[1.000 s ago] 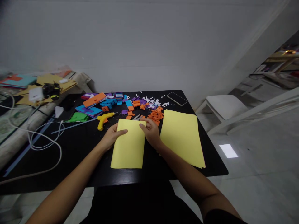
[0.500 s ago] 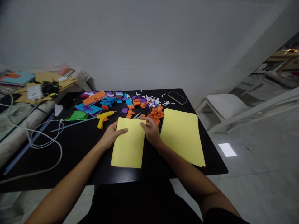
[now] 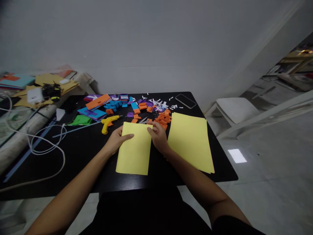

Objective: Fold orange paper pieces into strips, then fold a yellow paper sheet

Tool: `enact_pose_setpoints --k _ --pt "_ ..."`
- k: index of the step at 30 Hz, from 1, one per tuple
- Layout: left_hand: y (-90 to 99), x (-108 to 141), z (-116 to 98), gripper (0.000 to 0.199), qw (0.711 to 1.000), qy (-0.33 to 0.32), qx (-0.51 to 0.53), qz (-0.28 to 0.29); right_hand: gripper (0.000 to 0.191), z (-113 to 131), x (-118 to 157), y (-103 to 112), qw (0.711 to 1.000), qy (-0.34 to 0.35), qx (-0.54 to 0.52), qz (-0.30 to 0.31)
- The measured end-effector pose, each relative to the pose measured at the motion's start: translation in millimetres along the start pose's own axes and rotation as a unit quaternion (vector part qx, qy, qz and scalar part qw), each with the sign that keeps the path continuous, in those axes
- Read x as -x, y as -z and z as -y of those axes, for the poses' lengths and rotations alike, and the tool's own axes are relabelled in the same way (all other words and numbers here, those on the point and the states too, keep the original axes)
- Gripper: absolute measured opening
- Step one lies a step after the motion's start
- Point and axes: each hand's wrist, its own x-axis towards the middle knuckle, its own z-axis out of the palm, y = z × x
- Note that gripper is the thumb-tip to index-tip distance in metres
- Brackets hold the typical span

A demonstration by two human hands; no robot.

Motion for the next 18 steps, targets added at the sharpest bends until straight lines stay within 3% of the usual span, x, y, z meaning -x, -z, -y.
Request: enact_pose_setpoints --k 14,18 --pt "-2.1 1.7 -2.6 0.057 1.0 0.011 0.006 0.005 0.037 -4.0 -1.3 1.4 1.0 0.004 0.01 0.01" --pt "4.6 -1.8 -3.7 0.054 0.999 -0.014 0.005 -0.03 0.032 -4.0 0.3 0.1 0.999 0.008 0.024 0.033"
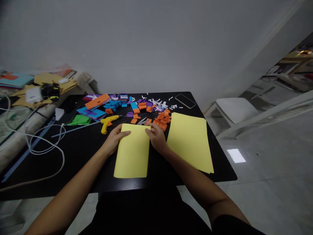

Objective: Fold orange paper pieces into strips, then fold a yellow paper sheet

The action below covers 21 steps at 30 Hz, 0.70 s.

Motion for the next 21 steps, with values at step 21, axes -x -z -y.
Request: enact_pose_setpoints --k 21 --pt "-14.6 13 -39 0.021 0.858 -0.227 -0.439 0.139 0.039 -13 13 -16 0.993 -0.037 0.033 0.107"
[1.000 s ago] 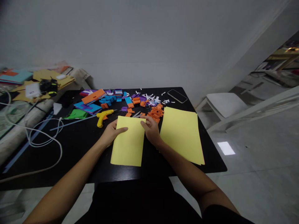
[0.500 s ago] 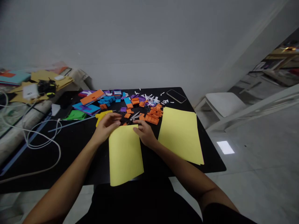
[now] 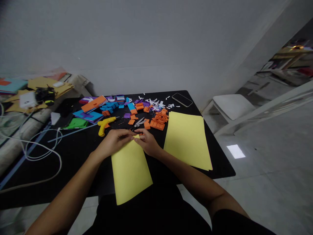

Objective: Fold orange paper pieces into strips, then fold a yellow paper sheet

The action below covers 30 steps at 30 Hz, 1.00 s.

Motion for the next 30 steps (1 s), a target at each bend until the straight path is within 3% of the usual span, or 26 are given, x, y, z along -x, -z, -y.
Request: enact_pose_setpoints --k 7,16,30 --pt "-1.5 2 18 0.024 0.991 0.077 0.091 -0.06 0.034 5 -1 0 0.997 0.008 -0.011 -0.077" --pt "-5.8 2 27 0.029 0.958 0.148 0.238 -0.053 0.023 5 1 -3 0.993 0.063 0.005 -0.099" --pt "-3.9 4 24 0.031 0.954 0.149 0.255 -0.056 0.023 6 2 -3 0.993 0.067 0.018 -0.098"
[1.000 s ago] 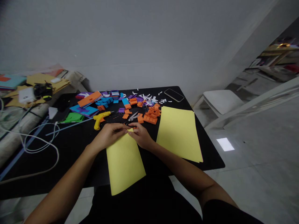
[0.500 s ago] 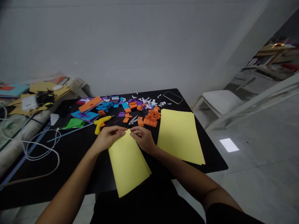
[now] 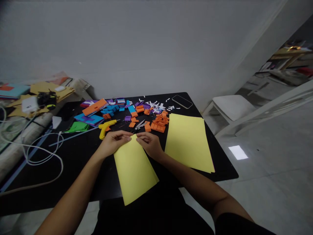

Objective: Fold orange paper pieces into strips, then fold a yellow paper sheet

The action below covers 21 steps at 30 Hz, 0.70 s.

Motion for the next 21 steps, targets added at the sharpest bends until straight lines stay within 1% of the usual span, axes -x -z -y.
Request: enact_pose_setpoints --k 11,15,18,21 --pt "0.1 0 4 0.03 1.0 -0.001 0.007 0.004 0.024 0 -1 0 1.0 -0.003 0.01 -0.011" --pt "0.3 0 2 0.032 1.0 0.004 0.013 -0.007 0.027 1 0 -1 1.0 -0.021 0.004 -0.006" --pt "4.4 -1 0 0.035 0.998 0.007 0.021 -0.055 0.035 4 -1 1 0.998 -0.052 -0.013 0.023" --pt "11.9 -4 -1 0.037 0.99 -0.008 0.03 -0.141 0.045 9 -5 10 0.992 -0.087 -0.031 0.082"
